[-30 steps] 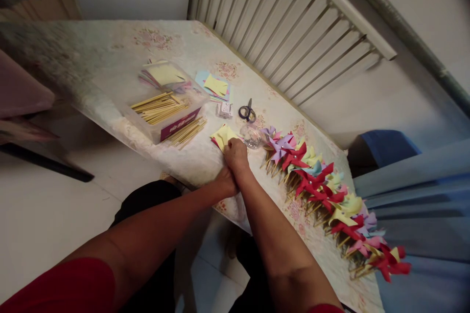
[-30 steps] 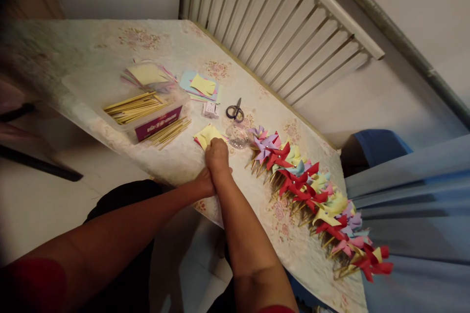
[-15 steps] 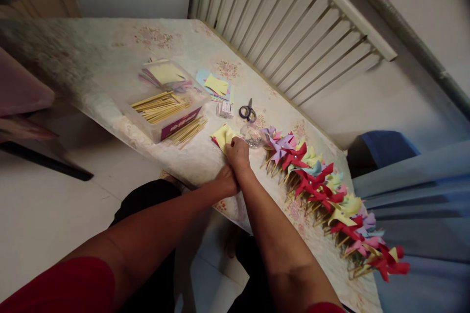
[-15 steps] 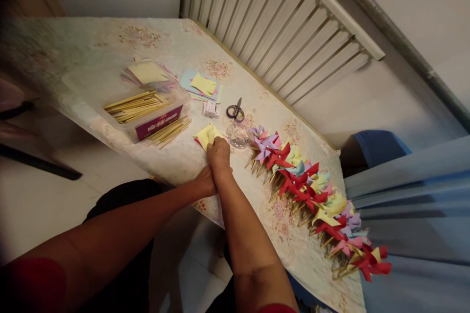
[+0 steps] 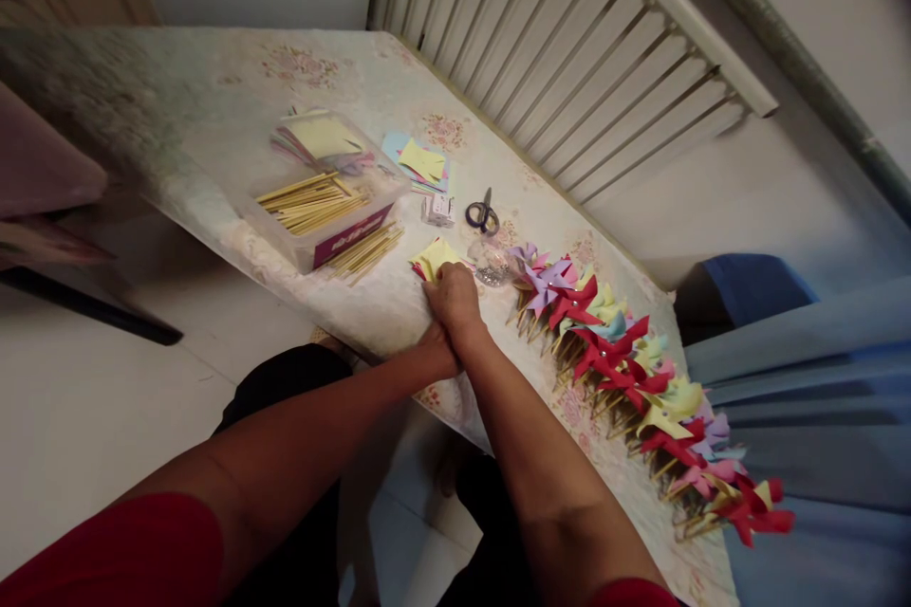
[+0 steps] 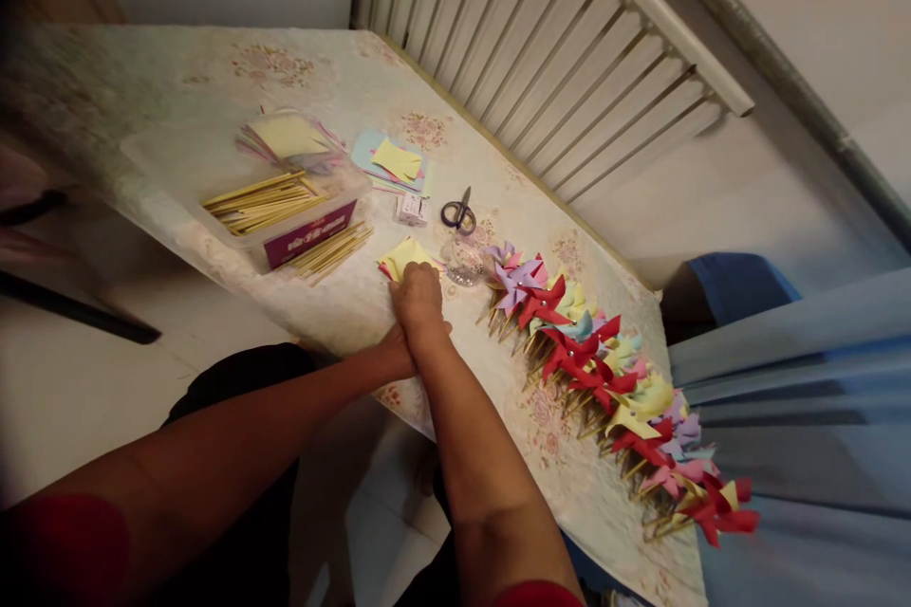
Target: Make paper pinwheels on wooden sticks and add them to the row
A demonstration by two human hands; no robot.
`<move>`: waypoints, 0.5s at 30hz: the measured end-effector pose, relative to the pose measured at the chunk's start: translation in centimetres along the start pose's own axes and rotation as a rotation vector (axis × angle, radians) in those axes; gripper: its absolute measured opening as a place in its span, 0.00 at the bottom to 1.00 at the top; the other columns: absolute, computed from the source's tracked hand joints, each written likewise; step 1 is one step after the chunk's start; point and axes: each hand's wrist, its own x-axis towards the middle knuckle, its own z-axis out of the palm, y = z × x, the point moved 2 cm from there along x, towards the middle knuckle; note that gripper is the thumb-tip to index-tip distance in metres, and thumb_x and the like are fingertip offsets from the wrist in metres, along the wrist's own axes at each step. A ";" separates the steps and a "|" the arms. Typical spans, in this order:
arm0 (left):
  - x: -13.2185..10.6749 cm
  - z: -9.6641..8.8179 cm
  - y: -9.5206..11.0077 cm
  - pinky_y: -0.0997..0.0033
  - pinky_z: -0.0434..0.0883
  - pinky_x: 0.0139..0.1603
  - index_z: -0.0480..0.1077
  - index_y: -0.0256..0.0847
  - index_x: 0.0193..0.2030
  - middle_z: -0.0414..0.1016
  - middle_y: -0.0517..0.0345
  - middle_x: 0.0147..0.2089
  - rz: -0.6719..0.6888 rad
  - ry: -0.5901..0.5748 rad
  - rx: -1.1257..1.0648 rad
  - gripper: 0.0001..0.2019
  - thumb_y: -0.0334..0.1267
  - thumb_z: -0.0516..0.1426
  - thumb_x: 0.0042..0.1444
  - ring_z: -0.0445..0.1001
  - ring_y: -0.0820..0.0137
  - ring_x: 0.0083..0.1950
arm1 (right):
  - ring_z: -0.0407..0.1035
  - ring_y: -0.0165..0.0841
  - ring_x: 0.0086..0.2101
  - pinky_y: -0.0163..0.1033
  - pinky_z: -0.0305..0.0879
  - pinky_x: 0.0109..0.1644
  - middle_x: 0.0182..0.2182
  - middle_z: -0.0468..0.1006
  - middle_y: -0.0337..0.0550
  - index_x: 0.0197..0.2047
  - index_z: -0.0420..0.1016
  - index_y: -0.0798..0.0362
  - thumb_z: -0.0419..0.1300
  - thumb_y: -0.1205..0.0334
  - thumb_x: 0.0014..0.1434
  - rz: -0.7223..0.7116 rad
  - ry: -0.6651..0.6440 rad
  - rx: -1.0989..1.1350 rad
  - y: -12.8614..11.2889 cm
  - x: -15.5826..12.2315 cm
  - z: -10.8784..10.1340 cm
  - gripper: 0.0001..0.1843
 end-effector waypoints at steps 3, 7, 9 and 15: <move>0.0 0.3 0.1 0.56 0.54 0.73 0.67 0.37 0.63 0.68 0.47 0.67 0.031 -0.093 -0.009 0.21 0.32 0.52 0.64 0.60 0.56 0.71 | 0.67 0.38 0.41 0.39 0.61 0.47 0.40 0.76 0.52 0.41 0.76 0.57 0.60 0.65 0.59 0.001 -0.008 -0.002 0.1 0.1 0.2 0.07; 0.0 -0.4 0.5 0.55 0.54 0.73 0.66 0.35 0.63 0.68 0.45 0.67 -0.037 -0.118 -0.026 0.21 0.29 0.51 0.64 0.61 0.57 0.70 | 0.66 0.37 0.40 0.39 0.60 0.46 0.40 0.76 0.51 0.41 0.75 0.57 0.60 0.65 0.59 -0.003 -0.003 0.000 0.2 0.1 0.2 0.07; -0.1 -0.8 0.7 0.57 0.56 0.73 0.67 0.36 0.62 0.70 0.46 0.65 -0.043 -0.088 -0.061 0.20 0.31 0.51 0.64 0.64 0.57 0.68 | 0.66 0.37 0.40 0.39 0.60 0.46 0.39 0.76 0.51 0.41 0.76 0.57 0.60 0.65 0.60 0.000 0.000 -0.001 0.2 0.0 0.2 0.07; -0.1 -1.2 0.6 0.57 0.61 0.69 0.68 0.38 0.60 0.71 0.45 0.62 -0.046 -0.052 -0.138 0.18 0.34 0.53 0.63 0.65 0.55 0.66 | 0.67 0.36 0.39 0.38 0.59 0.44 0.39 0.78 0.51 0.41 0.77 0.58 0.60 0.63 0.62 0.027 -0.018 0.002 0.2 0.1 -0.1 0.08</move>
